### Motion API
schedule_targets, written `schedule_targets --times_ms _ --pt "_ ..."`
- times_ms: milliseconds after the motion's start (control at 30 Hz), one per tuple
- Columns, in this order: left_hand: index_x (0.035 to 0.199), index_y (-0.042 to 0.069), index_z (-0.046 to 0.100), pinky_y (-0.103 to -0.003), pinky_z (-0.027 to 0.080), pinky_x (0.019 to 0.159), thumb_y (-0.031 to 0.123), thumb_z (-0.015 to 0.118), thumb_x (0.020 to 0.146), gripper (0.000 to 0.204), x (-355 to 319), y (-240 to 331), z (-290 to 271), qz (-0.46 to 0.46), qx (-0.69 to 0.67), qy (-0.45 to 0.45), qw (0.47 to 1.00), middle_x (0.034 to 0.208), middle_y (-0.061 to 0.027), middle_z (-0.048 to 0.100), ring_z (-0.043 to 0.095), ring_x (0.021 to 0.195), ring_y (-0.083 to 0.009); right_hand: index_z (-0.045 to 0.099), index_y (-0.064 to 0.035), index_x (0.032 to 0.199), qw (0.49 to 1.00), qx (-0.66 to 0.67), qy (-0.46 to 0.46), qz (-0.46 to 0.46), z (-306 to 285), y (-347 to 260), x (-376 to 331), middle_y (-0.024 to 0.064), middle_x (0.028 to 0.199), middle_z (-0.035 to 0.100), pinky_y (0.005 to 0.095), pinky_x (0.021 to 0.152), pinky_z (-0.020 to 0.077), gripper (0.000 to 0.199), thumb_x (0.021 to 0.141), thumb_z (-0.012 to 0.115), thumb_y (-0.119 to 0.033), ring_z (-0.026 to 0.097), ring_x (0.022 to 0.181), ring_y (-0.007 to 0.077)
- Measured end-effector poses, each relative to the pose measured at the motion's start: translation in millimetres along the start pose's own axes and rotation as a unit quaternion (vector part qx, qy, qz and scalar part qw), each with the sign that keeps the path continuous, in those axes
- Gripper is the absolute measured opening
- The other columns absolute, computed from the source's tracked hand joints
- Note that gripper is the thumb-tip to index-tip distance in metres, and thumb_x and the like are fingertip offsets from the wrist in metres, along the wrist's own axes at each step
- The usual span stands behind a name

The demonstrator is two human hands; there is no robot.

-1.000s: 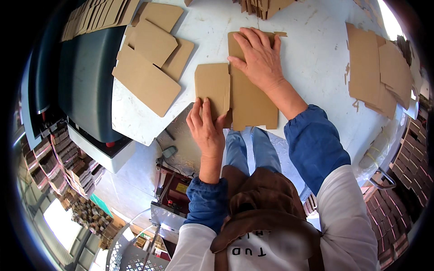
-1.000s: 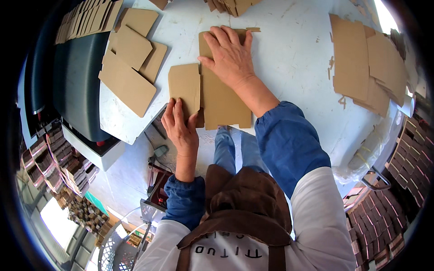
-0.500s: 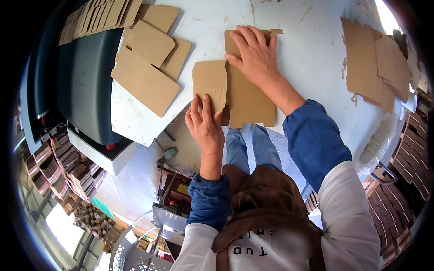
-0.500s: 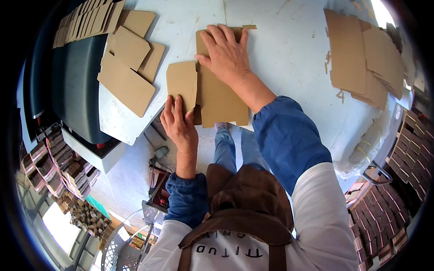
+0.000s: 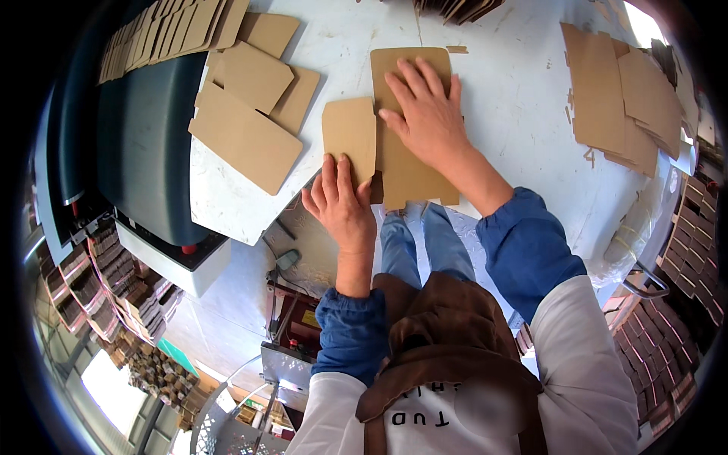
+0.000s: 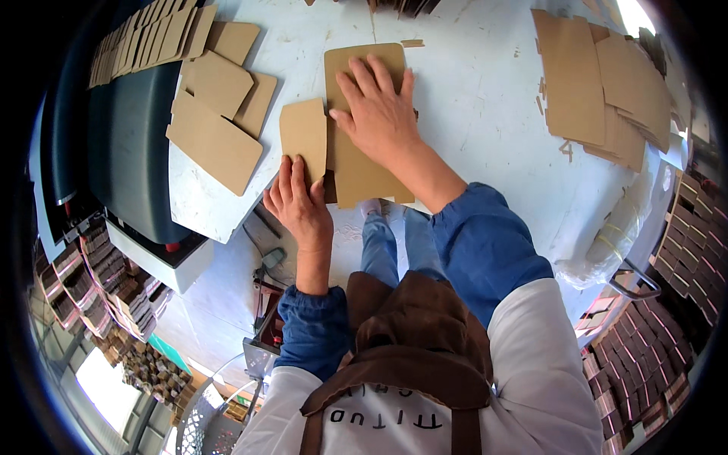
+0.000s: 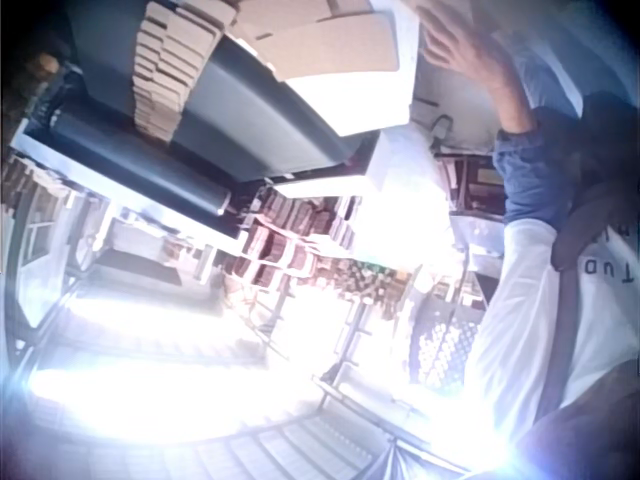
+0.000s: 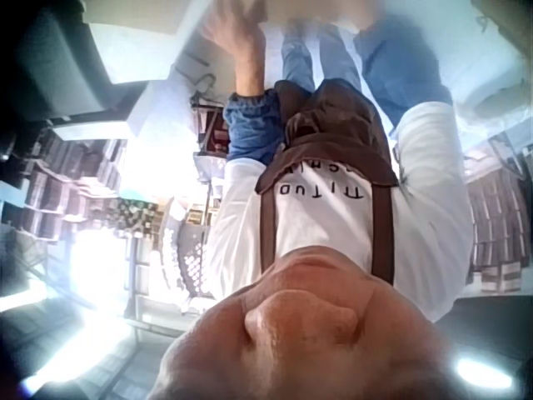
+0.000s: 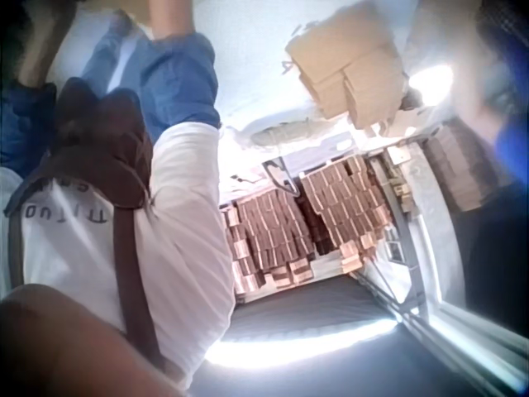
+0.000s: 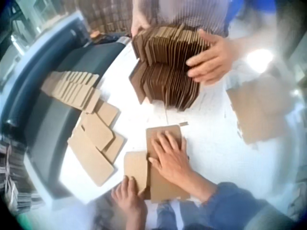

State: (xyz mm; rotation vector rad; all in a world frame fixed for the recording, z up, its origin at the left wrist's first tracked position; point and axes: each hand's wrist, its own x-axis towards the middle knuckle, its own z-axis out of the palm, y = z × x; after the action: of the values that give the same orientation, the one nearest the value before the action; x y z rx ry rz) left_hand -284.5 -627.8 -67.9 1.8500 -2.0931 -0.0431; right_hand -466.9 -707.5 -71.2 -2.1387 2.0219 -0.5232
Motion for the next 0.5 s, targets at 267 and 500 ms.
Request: schedule_targets --times_ms 267,500 --pt "0.133 0.012 0.053 -0.048 0.03 0.104 0.027 0.057 0.09 0.046 14.4 -7.5 -3.1 0.082 0.021 -0.033 0.996 0.138 -0.0083 0.05 0.048 0.12 -0.0289 0.044 -0.0123 0.14 0.999 -0.011 -0.032 0.016 -1.1 -2.0 -4.0 0.0068 0.152 0.031 0.0664 0.107 0.0196 0.054 0.094 0.054 -0.039 0.023 0.142 0.028" --pt "0.136 0.001 0.044 -0.046 0.042 0.098 0.012 0.053 0.089 0.049 35.3 -19.0 -11.6 0.309 0.038 -0.094 0.946 0.133 -0.0211 0.05 0.048 0.123 -0.0368 0.044 -0.0116 0.139 0.998 -0.013 -0.054 0.026 -3.2 -5.8 -0.6 0.0074 0.152 0.031 0.0668 0.106 0.0208 0.056 0.092 0.056 -0.039 0.023 0.142 0.0282"
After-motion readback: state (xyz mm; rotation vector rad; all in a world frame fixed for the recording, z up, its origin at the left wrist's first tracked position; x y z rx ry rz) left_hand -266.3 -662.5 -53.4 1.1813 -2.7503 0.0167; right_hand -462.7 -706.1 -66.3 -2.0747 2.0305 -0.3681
